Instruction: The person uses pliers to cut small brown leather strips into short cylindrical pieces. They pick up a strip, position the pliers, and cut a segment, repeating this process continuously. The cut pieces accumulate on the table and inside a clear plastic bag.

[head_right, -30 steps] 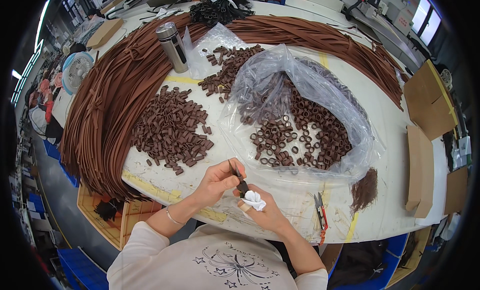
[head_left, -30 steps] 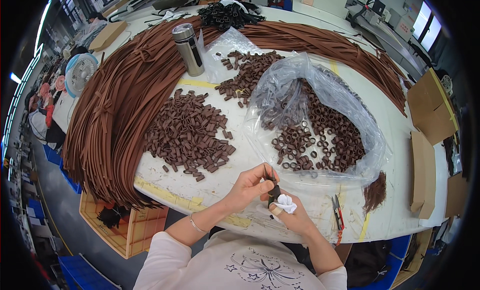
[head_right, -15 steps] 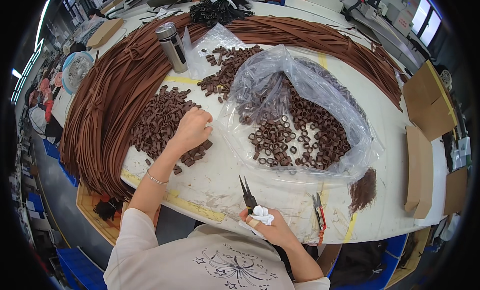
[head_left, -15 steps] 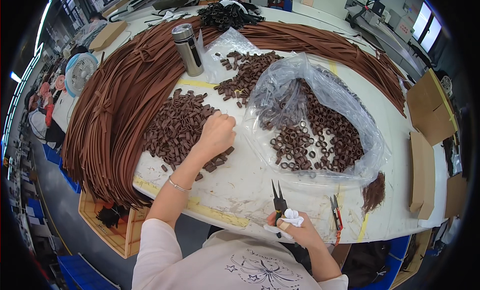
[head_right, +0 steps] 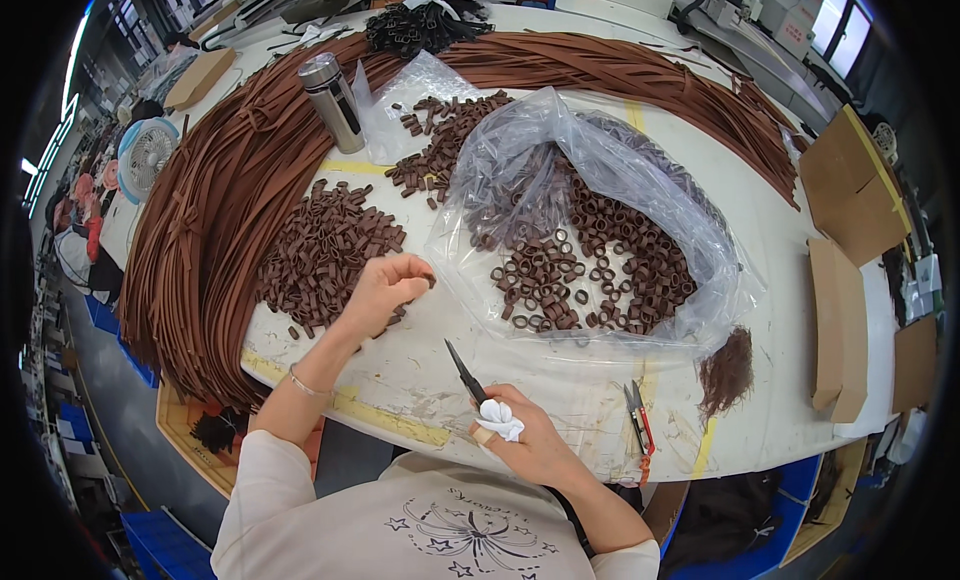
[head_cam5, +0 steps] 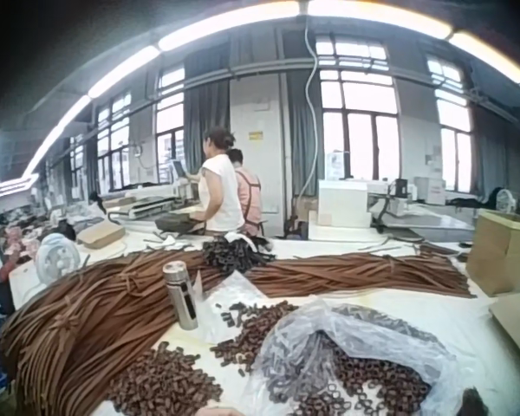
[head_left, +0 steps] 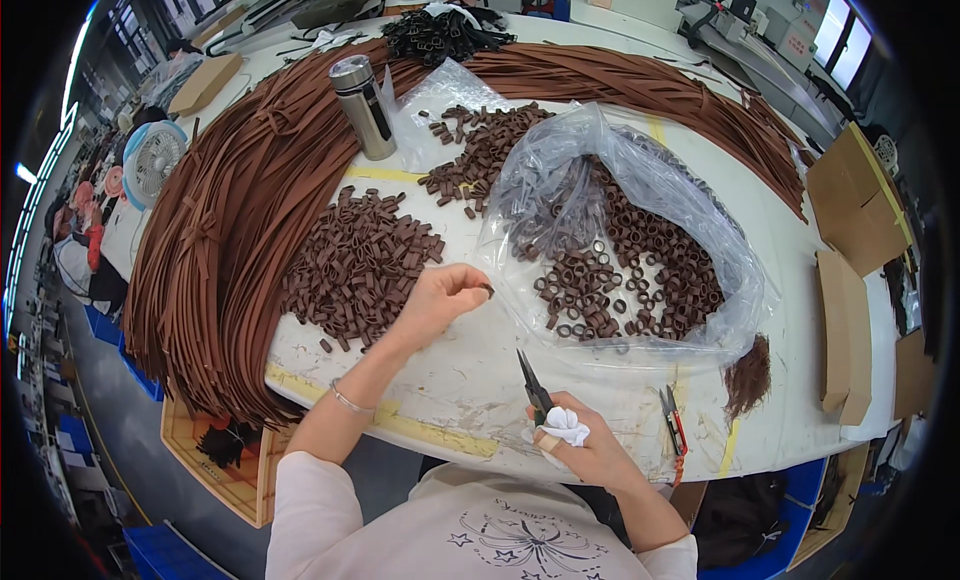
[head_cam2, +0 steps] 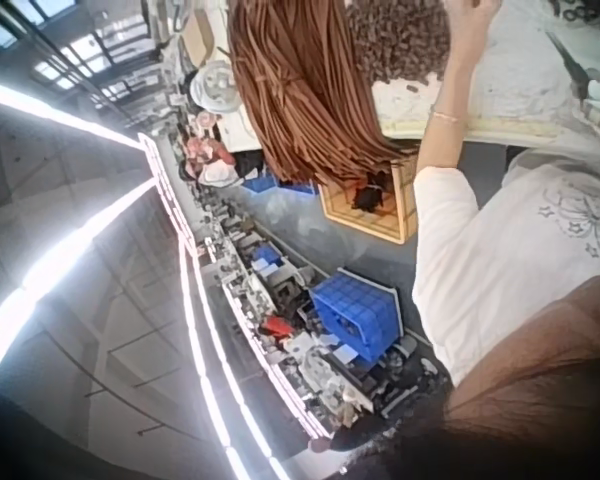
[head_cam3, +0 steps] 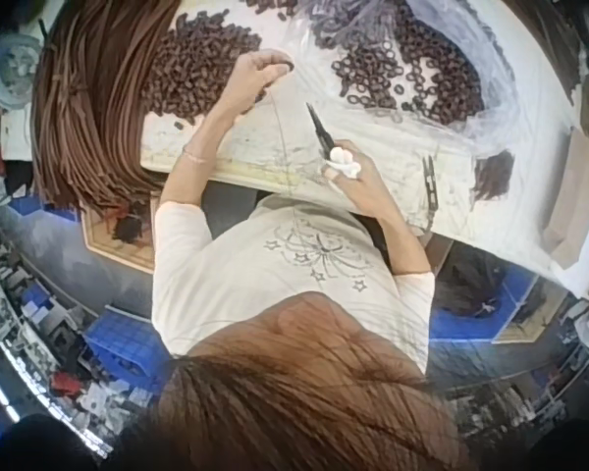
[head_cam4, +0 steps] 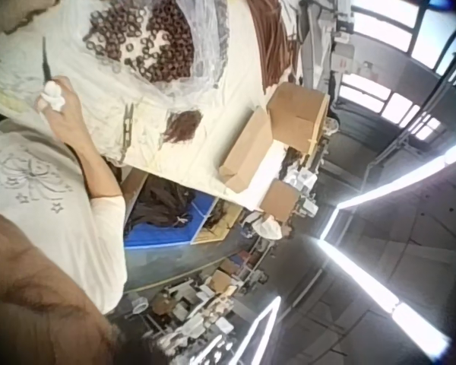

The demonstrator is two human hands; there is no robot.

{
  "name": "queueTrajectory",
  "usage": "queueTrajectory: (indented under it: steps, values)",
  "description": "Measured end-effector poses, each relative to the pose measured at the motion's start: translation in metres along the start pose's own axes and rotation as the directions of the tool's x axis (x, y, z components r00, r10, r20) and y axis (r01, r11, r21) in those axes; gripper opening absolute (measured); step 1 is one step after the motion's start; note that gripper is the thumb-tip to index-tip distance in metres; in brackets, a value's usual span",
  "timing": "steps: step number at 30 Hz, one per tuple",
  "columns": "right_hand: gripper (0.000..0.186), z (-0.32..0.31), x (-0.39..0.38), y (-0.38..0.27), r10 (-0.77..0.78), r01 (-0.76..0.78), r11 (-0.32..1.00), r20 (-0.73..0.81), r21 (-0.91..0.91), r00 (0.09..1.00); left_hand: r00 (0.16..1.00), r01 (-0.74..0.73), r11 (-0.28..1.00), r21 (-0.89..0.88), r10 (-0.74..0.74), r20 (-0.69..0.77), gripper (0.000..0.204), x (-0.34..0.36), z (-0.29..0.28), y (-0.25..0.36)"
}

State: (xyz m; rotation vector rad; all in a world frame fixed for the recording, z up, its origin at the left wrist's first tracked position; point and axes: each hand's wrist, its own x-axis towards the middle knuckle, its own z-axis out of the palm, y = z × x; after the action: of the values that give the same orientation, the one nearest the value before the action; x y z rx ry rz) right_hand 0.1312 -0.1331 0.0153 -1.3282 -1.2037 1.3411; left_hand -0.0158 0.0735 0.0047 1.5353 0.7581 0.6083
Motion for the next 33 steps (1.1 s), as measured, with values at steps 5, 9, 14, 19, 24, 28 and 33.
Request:
queueTrajectory:
  steps: [5, 9, 14, 19, 24, 28, 33]
  values:
    - [0.016, 0.003, -0.001, -0.007, 0.226, -0.243, 0.947, 0.103, 0.209, 0.969, 0.993, 0.109, 0.462, -0.880, -0.013, 0.116, 0.016, -0.035, 0.045, -0.014]
    - [0.018, 0.003, -0.003, -0.008, 0.292, -0.324, 0.918, 0.162, 0.231, 0.943, 0.988, 0.155, 0.360, -0.920, -0.072, 0.138, 0.021, -0.051, 0.064, -0.012]
    - [0.020, 0.001, -0.004, -0.001, 0.288, -0.332, 0.902, 0.186, 0.276, 0.939, 0.980, 0.174, 0.391, -0.904, -0.160, 0.120, 0.021, -0.061, 0.073, -0.004]
    - [0.022, 0.001, -0.004, -0.001, 0.283, -0.337, 0.895, 0.212, 0.293, 0.936, 0.979, 0.140, 0.359, -0.923, -0.188, 0.075, 0.021, -0.064, 0.077, -0.001]
    - [0.025, 0.002, -0.006, 0.004, 0.264, -0.313, 0.902, 0.196, 0.297, 0.945, 0.989, 0.145, 0.360, -0.921, -0.060, 0.132, 0.024, -0.066, 0.075, -0.010]
    - [0.025, 0.000, -0.004, -0.005, 0.276, -0.310, 0.918, 0.165, 0.247, 0.947, 0.990, 0.144, 0.550, -0.823, -0.069, 0.127, 0.018, -0.074, 0.081, -0.008]
    - [0.020, -0.001, 0.002, -0.017, 0.215, -0.241, 0.953, 0.146, 0.185, 0.966, 0.996, 0.045, 0.681, -0.731, 0.028, 0.088, 0.014, -0.078, 0.084, -0.011]
